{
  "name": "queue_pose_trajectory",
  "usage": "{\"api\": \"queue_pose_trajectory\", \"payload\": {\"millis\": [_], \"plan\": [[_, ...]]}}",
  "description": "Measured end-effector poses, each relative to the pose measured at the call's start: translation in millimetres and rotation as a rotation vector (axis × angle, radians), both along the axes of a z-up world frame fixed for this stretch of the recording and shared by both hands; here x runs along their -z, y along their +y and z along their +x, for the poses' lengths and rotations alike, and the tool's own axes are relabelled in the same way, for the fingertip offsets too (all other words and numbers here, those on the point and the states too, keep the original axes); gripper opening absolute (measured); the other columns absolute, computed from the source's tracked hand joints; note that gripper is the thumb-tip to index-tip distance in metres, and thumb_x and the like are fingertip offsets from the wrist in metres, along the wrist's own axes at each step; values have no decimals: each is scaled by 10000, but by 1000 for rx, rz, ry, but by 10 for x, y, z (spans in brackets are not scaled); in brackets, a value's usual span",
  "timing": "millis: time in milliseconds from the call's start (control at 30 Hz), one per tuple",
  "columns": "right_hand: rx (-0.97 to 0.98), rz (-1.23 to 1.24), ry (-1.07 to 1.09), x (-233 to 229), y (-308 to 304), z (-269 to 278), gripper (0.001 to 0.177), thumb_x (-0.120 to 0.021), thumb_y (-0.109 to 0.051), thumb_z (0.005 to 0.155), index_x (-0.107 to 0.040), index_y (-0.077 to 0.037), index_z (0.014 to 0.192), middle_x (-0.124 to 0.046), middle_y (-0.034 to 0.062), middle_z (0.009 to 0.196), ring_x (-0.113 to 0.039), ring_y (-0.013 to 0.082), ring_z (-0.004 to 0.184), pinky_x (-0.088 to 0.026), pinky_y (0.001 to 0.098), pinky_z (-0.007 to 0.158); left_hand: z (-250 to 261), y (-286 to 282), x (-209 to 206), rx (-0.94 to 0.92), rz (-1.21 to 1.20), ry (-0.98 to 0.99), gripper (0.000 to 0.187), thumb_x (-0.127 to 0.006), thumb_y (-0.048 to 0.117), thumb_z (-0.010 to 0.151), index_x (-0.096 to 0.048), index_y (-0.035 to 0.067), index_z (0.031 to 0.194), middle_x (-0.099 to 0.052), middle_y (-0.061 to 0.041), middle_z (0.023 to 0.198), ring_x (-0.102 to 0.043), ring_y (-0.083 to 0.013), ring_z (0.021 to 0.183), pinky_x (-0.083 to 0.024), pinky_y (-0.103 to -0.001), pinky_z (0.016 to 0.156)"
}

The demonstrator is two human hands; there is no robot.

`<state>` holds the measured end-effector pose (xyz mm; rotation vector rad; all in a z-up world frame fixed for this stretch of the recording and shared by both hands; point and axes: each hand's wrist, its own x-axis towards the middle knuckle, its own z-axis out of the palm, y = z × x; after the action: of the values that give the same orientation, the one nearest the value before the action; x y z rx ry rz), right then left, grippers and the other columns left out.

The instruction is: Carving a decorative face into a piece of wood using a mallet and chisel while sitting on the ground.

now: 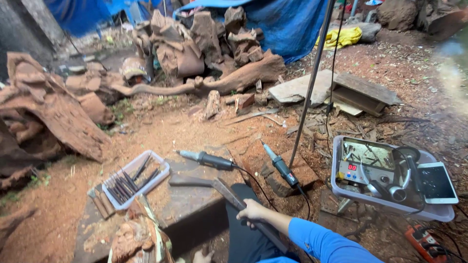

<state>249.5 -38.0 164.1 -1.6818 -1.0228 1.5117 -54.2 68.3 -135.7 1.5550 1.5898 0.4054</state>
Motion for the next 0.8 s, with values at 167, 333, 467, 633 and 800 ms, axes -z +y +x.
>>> {"api": "queue_pose_trajectory", "payload": {"millis": [167,333,467,633,800], "plan": [[8,-30,32,18,-9,8,401,-711,-64,899,-492,-20,1233,-636,80,700,-518,111,381,-448,237,308,-15,-271,-501,68,-84,53,318,-747,333,851,-781,72,1029,-794,-101,885,-754,-229,811,-588,-304,808],[-19,-63,13,76,51,21,379,-694,-58,929,-493,7,1243,-659,109,742,-527,116,390,-455,230,309,62,-394,-814,-44,-132,4,307,-738,301,864,-770,60,1051,-779,-113,843,-719,-223,658,-594,-314,627],[30,-39,2,231,123,90,332,-722,-50,884,-530,-4,1151,-652,127,714,-533,168,388,-430,292,308,114,-367,-744,-2,-83,-8,332,-735,308,860,-724,113,1129,-756,-103,1051,-721,-257,942,-577,-337,874],[27,-44,-21,478,168,160,447,-801,-65,828,-498,63,1131,-617,250,749,-666,261,453,-586,370,368,142,-514,-870,-5,-83,-47,398,-693,367,913,-734,87,1192,-729,-199,1209,-639,-390,1227,-518,-511,1014],[75,8,-41,627,205,304,373,-824,-105,829,-556,-8,1070,-602,165,691,-648,250,466,-579,383,360,168,-571,-973,54,-34,-12,429,-668,417,878,-734,96,1155,-731,-182,1197,-648,-397,1209,-517,-509,1007]]}}
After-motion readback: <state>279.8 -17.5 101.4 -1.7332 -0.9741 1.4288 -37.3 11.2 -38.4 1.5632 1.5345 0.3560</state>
